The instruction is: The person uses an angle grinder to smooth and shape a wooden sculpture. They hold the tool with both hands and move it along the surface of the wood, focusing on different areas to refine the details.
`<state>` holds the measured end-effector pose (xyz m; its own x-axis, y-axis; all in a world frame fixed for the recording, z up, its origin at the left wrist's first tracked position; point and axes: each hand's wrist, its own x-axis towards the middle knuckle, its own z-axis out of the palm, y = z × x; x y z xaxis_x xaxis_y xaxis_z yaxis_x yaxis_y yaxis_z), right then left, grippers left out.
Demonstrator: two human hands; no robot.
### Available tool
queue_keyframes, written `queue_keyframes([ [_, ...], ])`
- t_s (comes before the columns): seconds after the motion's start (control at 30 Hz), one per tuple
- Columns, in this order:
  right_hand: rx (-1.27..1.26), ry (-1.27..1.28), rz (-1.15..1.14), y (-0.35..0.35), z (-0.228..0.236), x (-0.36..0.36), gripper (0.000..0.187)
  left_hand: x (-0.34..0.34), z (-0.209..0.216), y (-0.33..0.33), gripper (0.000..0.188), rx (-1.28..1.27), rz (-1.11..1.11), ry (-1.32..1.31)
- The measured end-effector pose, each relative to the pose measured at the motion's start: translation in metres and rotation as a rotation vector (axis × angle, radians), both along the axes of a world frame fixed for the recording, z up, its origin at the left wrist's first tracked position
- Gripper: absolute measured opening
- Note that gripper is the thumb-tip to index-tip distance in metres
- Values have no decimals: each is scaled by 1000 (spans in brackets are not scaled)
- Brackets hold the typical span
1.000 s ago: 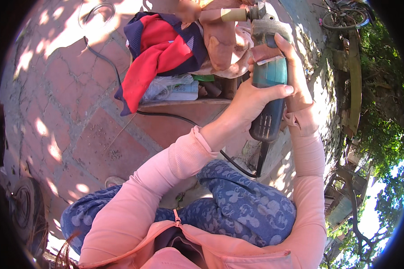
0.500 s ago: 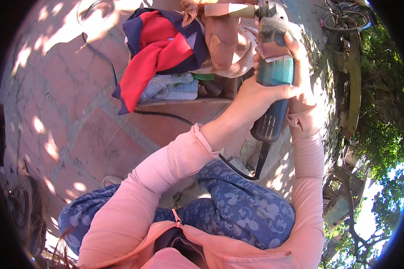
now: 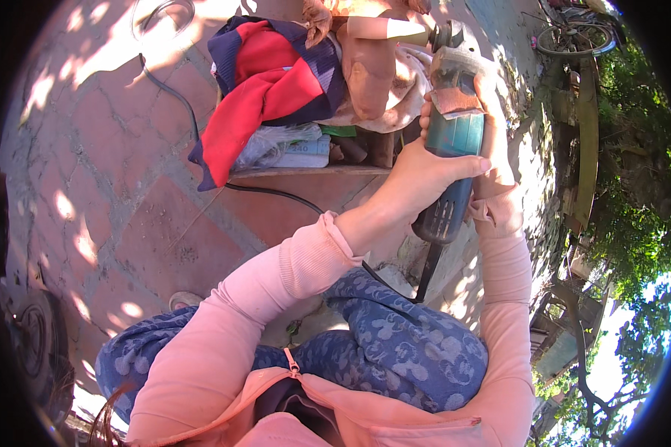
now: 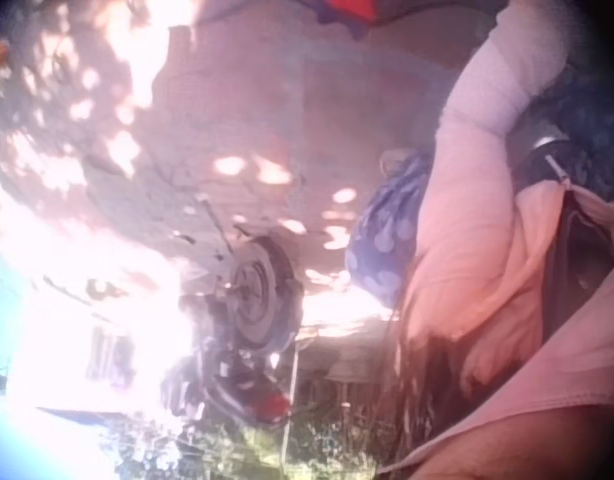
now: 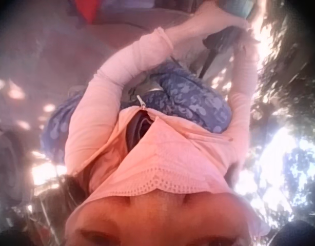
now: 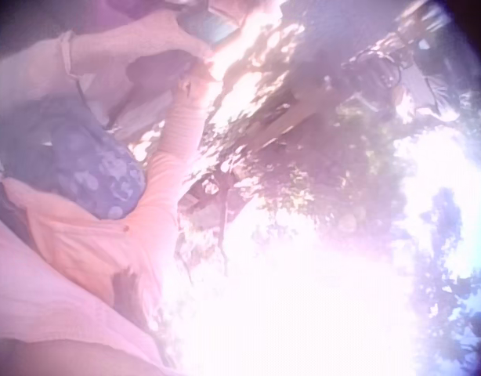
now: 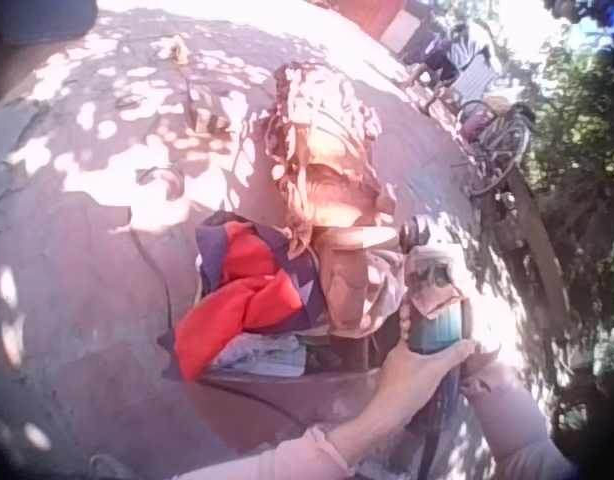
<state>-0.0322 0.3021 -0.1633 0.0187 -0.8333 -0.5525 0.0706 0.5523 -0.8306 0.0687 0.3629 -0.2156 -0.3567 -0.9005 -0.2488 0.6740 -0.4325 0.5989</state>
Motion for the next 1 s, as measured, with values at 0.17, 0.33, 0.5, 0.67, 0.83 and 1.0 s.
queue_keyframes([
  [0.17, -57, -30, 42, -17, 5, 7, 59, 15, 6, -21, 37, 59, -166, 37],
  [0.33, 59, -79, -47, 9, 3, -4, 63, 7, 10, 16, 41, -1, -18, 71],
  [0.5, 142, 148, 39, 28, 38, 22, 63, -2, 25, 41, 47, 40, 115, 224],
  [0.67, -6, 311, -35, 0, 35, 38, 64, 13, 13, 3, 46, 1, 23, 322],
  [0.83, -141, 179, 8, -14, 22, 51, 54, 30, 0, -13, 52, -33, -12, 338],
  [1.0, -9, 356, 41, 9, 27, 43, 55, 17, -12, 13, 53, -47, -52, 327],
])
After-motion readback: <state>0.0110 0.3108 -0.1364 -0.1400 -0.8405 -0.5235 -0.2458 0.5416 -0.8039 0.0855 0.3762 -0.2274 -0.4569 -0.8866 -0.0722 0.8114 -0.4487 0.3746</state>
